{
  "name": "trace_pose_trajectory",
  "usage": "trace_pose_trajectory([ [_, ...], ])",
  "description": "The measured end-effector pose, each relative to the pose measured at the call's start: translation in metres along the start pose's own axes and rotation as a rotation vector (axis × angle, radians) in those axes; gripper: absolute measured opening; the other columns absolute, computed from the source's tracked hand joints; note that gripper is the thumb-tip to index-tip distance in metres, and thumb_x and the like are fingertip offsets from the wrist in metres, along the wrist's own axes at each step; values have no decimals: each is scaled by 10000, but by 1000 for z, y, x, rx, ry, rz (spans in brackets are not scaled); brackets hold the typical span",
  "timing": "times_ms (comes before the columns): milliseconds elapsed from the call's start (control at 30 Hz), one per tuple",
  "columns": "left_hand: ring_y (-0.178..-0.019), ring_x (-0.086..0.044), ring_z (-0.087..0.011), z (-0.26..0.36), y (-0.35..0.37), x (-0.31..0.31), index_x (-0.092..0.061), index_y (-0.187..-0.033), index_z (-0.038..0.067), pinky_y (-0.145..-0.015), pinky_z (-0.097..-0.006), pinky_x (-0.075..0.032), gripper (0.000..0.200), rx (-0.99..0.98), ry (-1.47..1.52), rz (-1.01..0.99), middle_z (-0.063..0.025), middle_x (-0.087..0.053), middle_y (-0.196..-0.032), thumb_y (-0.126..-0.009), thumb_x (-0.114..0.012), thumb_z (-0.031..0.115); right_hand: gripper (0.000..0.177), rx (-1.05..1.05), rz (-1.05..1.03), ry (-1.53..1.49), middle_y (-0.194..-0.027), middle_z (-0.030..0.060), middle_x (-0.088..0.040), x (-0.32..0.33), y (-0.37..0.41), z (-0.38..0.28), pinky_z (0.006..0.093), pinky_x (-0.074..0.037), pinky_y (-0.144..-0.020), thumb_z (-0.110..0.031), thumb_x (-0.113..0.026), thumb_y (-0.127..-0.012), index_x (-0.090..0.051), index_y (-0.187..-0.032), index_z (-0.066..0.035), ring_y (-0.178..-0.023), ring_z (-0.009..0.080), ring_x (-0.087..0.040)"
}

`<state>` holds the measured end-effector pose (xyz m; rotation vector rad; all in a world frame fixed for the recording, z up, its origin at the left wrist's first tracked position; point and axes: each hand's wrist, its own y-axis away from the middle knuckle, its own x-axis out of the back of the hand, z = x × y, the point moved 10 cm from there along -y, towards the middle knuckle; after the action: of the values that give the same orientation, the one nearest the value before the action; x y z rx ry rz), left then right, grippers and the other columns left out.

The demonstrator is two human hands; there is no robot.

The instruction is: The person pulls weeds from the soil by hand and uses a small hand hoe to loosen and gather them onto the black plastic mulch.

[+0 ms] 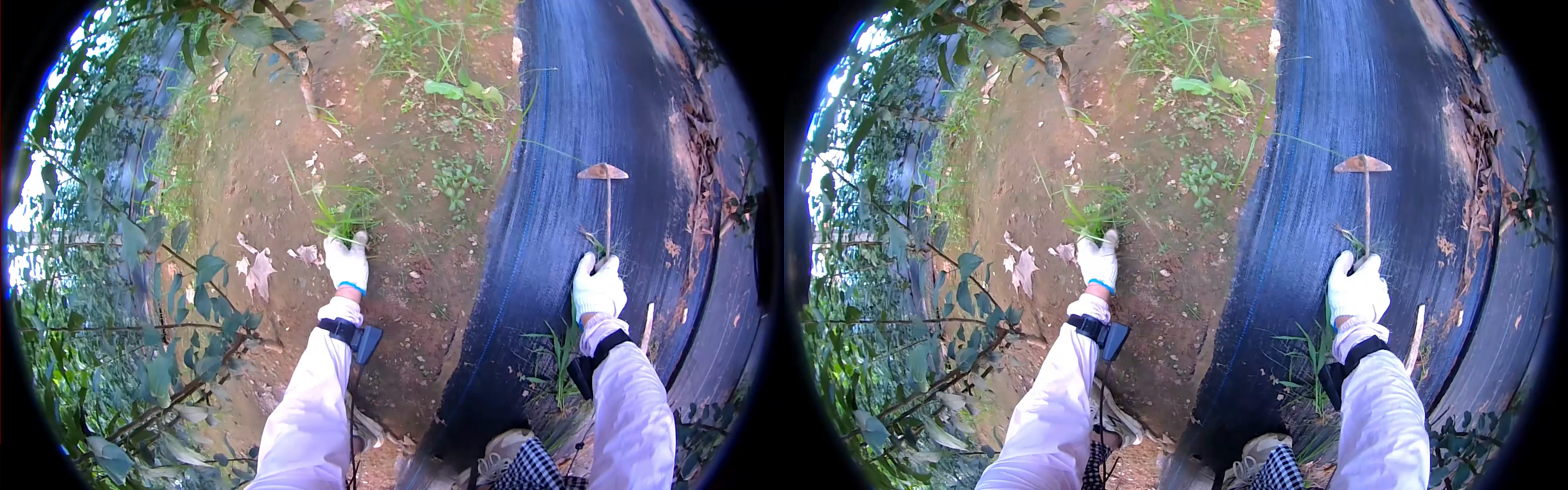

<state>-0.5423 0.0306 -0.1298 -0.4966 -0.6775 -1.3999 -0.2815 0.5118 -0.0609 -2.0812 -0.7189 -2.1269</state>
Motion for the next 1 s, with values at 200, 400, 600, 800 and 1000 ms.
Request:
trace_pose_trajectory([
  [200, -1060, -592, -358, 58, -25, -39, -622, -1135, 52, -903, -404, -470, 351, -398, -504, -81, -180, -635, -1102, -822, -692, 196, 390, -23, 15, 34, -827, 186, -680, 6, 4, -5, 481, -499, -760, -473, -492, -898, -553, -964, -94, -812, 374, -666],
  [400, -922, -606, -253, 1, -61, -6, -561, -1229, 66, -864, -318, -476, 381, -108, 304, -49, -135, -642, -1062, -872, -667, 145, 398, 6, 25, 15, -821, 187, -680, 3, 1, -4, 484, -499, -756, -472, -480, -905, -552, -963, -85, -816, 381, -665],
  [600, -1069, -572, -390, 71, -57, -55, -595, -1164, 39, -922, -437, -465, 391, -396, -626, -144, -185, -622, -1078, -818, -690, 195, 395, -15, 28, 47, -822, 186, -677, 2, 1, -3, 480, -499, -762, -470, -484, -902, -551, -962, -85, -812, 376, -663],
  [800, -1022, -631, -341, 8, -89, -18, -612, -1170, 5, -896, -341, -481, 355, -180, 194, 38, -206, -669, -1063, -836, -664, 115, 403, -27, 15, 60, -833, 189, -679, 1, 1, -2, 489, -500, -759, -481, -481, -903, -546, -967, -88, -820, 385, -664],
  [1000, -1078, -527, -376, 98, -65, -56, -622, -1154, 96, -944, -437, -446, 459, -598, -382, -145, -161, -567, -1178, -715, -745, 155, 432, -18, 0, 54, -875, 204, -689, 0, 0, -2, 501, -506, -763, -492, -460, -917, -539, -1013, -78, -834, 408, -668],
])
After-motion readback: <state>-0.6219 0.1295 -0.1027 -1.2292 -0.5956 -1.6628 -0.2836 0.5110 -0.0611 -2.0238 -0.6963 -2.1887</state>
